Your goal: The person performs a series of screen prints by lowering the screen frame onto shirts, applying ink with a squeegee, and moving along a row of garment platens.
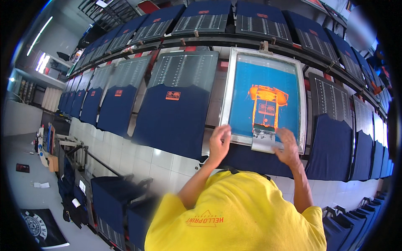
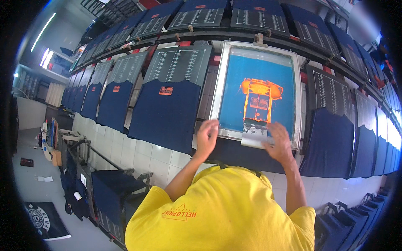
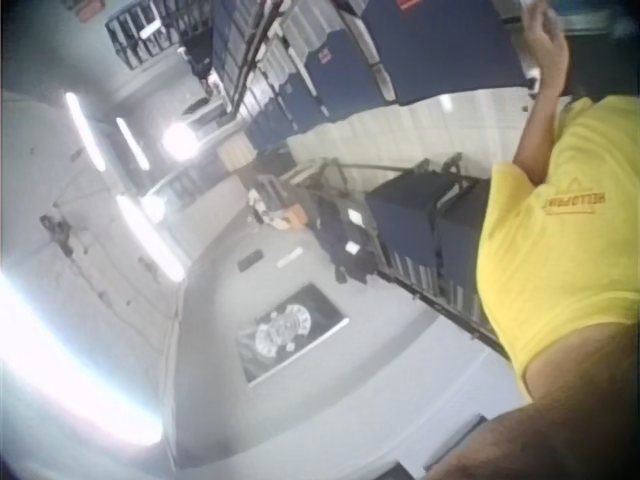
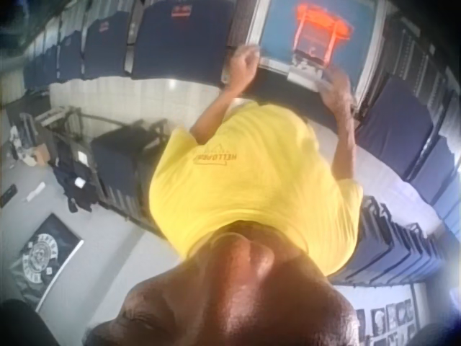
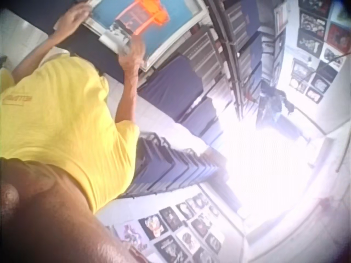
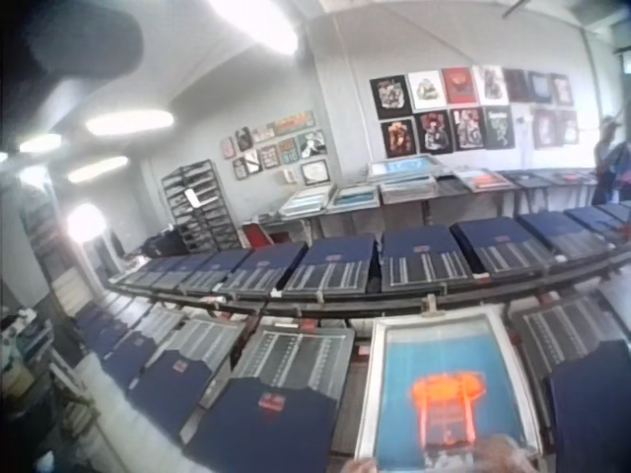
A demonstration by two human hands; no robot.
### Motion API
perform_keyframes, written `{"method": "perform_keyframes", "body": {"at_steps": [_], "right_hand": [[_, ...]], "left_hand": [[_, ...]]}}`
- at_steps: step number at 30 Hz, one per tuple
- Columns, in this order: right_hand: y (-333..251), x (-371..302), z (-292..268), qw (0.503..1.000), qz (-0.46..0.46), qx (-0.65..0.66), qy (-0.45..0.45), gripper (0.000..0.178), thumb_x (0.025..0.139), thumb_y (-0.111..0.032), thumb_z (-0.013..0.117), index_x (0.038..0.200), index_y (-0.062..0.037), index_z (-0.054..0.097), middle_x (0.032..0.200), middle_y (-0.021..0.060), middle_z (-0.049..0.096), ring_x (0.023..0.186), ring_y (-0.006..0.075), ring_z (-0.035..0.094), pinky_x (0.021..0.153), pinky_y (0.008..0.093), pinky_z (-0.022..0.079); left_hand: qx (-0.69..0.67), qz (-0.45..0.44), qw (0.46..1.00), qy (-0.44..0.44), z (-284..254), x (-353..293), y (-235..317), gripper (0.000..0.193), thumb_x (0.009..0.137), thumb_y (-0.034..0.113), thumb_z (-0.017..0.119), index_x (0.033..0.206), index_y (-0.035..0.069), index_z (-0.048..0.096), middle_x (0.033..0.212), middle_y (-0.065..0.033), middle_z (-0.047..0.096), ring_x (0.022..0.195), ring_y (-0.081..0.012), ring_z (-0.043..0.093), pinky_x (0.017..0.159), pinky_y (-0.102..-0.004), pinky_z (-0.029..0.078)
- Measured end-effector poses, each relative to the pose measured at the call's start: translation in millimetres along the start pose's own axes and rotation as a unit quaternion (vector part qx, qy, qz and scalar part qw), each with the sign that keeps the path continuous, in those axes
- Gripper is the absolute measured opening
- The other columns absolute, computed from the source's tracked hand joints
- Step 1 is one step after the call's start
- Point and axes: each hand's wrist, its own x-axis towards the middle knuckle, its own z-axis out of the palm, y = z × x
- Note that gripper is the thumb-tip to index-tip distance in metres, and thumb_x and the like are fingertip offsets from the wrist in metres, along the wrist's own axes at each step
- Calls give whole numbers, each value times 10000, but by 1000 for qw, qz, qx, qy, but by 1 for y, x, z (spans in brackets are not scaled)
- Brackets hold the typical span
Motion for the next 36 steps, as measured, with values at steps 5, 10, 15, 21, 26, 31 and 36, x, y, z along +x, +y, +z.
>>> {"method": "perform_keyframes", "body": {"at_steps": [5,10,15,21,26,31,36], "right_hand": [[-36,3,5,988,-38,-92,-121,696,662,-132,836,1310,-41,600,1448,104,542,1371,355,436,1088,488,418],[-36,24,-2,992,-58,-86,-73,518,637,-61,741,1143,-52,632,1207,88,660,1088,306,594,899,432,465],[-12,36,10,994,-60,-90,-26,406,641,-86,749,1034,-75,646,1035,68,670,974,287,613,811,440,462],[16,63,7,998,-10,-54,10,346,680,-102,761,1016,-79,685,963,96,690,877,324,654,792,447,472],[56,113,1,997,24,-36,57,317,738,-116,743,1049,-72,699,1042,116,704,941,341,668,822,451,483],[67,165,-4,999,41,-33,0,287,761,-145,697,1042,-92,704,1060,91,714,996,327,665,853,449,470],[94,188,14,996,55,-61,-19,261,748,-163,699,1004,-122,721,1019,89,722,961,310,663,842,436,442]], "left_hand": [[-193,-270,906,-263,20,-45,10,353,1072,297,500,1224,13,645,1105,-71,700,730,-122,693,531,-224,496],[-321,-356,797,-367,53,-46,4,473,1083,348,451,1376,-21,494,1135,-112,698,656,-126,677,468,-215,432],[-403,-437,726,-347,85,-35,-7,455,1110,344,380,1349,-30,480,1176,-152,699,601,-111,620,464,-207,381],[-321,-399,794,-328,91,-33,-2,448,1127,323,312,1215,-31,572,1019,-154,740,571,-100,565,474,-218,365],[-304,-370,841,-250,99,-47,-1,368,1104,316,401,964,27,583,661,-4,527,446,-99,478,387,-256,316],[-281,-330,871,-231,100,-53,3,361,1100,301,413,931,26,576,650,-1,513,431,-90,453,397,-253,354],[-276,-329,874,-230,103,-56,0,342,1101,301,412,930,51,570,643,11,510,437,-76,453,398,-238,346]]}}
